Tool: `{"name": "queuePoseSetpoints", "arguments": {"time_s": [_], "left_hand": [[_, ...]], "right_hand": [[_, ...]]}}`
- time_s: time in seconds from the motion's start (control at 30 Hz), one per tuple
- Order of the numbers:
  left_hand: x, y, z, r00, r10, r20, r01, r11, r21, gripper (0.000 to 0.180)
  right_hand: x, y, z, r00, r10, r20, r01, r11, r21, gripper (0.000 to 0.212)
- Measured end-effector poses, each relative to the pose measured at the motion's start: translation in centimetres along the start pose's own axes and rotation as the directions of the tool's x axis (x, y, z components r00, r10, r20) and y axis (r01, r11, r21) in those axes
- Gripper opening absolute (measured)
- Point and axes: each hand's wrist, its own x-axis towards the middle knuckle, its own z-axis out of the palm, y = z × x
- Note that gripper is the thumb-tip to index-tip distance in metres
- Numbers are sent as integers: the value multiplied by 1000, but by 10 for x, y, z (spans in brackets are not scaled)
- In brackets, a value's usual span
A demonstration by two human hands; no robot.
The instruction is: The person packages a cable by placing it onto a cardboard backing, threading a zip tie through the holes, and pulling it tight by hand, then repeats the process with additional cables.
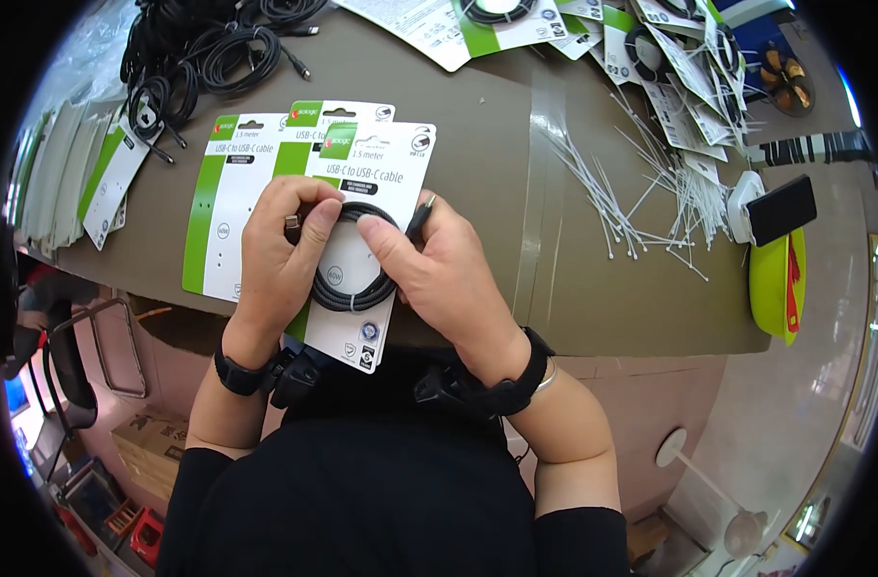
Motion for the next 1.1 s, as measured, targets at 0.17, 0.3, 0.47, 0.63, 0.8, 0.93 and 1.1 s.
{"name": "queuePoseSetpoints", "arguments": {"time_s": [0.17,0.3,0.47,0.63,0.8,0.93,1.1], "left_hand": [[1,10,-8,869,455,-194,-355,847,395,31],[-15,58,-17,867,431,250,-488,836,251,41],[-29,54,16,895,373,246,-446,736,510,45],[-33,36,9,921,372,113,-383,818,428,43],[-46,20,-32,997,48,-52,-32,962,271,39],[-32,35,-63,970,-201,-138,129,904,-408,38],[-22,-24,-96,921,-170,350,386,283,-878,39]], "right_hand": [[-9,13,-3,969,-203,-139,203,979,-10,20],[-5,14,-1,864,-430,-262,406,903,-144,23],[2,19,8,749,-573,-332,563,815,-138,31],[-25,-14,-8,848,-529,-37,514,837,-188,41],[-24,-38,-71,672,-700,244,584,297,-755,42],[-7,-17,-173,768,-605,210,194,-91,-977,38],[-2,-11,-210,878,-447,169,99,-176,-979,31]]}}
